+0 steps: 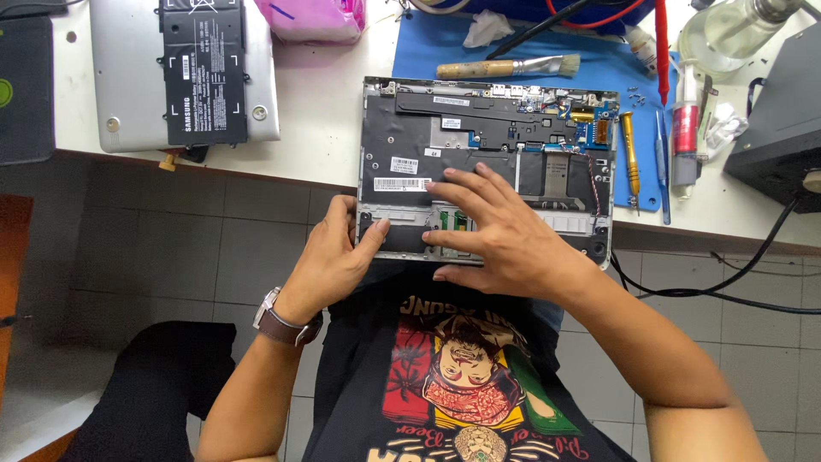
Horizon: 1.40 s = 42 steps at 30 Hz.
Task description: The person works on the internal components of a disassembled laptop. They use a brush to clean the motherboard area, then install a black rectangular component and secure it with screws using a screwdriver.
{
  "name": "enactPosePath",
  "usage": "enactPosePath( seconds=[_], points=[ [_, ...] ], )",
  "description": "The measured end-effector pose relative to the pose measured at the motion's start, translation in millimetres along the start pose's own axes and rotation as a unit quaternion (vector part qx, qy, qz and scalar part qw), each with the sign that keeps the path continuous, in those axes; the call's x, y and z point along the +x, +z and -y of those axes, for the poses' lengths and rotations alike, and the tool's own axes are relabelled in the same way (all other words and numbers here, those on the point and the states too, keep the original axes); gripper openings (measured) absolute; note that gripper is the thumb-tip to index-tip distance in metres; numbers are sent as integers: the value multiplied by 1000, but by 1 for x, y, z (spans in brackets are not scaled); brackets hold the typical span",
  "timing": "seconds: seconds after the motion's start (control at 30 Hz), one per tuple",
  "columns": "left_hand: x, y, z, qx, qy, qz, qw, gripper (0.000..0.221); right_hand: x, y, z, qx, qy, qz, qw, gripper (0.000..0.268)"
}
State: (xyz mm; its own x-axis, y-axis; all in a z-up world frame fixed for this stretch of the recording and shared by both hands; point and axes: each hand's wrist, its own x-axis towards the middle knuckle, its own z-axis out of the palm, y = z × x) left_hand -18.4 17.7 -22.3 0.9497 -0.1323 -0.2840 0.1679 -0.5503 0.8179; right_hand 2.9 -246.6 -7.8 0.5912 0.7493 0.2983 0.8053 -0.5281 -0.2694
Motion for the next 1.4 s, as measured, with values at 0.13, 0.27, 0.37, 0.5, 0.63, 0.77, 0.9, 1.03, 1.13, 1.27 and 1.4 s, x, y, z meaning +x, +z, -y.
enactPosePath(
  seconds=[0.13, 0.27, 0.37, 0.5, 0.63, 0.77, 0.9, 1.03, 1.13, 1.27, 1.4],
  points=[
    [-2, 0, 1, -24, -2, 0, 1000, 45, -3, 3, 3, 6, -29, -37, 999, 39],
    [-4, 1, 1, -57, 7, -1, 998, 40, 0, 9, 3, -25, -60, -48, 997, 42],
    [0, 3, 4, -67, 17, -2, 998, 38, 0, 9, 2, -39, -65, -51, 996, 41],
    [0, 3, 0, -73, 8, -4, 997, 37, -2, 14, -3, -28, -66, -71, 995, 39],
    [3, 5, -1, -74, 13, -2, 997, 38, -3, 14, -7, -25, -70, -78, 994, 38],
    [5, 4, -1, -36, 14, -27, 999, 38, 0, 13, -9, -12, -64, -82, 995, 39],
    [3, 4, -2, 43, 19, -50, 998, 45, -1, 15, -12, -17, -58, -81, 995, 42],
    [-12, -2, -28, 173, 38, -104, 979, 64, -1, 10, -7, -19, -47, -70, 996, 44],
    [-15, 1, -36, 249, 176, -197, 932, 64, 0, 4, -4, -30, -39, -59, 997, 48],
    [-11, 13, -26, 303, 306, -184, 884, 36, -2, 4, -3, -42, -31, -43, 998, 50],
    [-7, 17, -30, 287, 335, -180, 879, 23, -6, -3, -7, -34, -16, -30, 999, 49]
  ],
)
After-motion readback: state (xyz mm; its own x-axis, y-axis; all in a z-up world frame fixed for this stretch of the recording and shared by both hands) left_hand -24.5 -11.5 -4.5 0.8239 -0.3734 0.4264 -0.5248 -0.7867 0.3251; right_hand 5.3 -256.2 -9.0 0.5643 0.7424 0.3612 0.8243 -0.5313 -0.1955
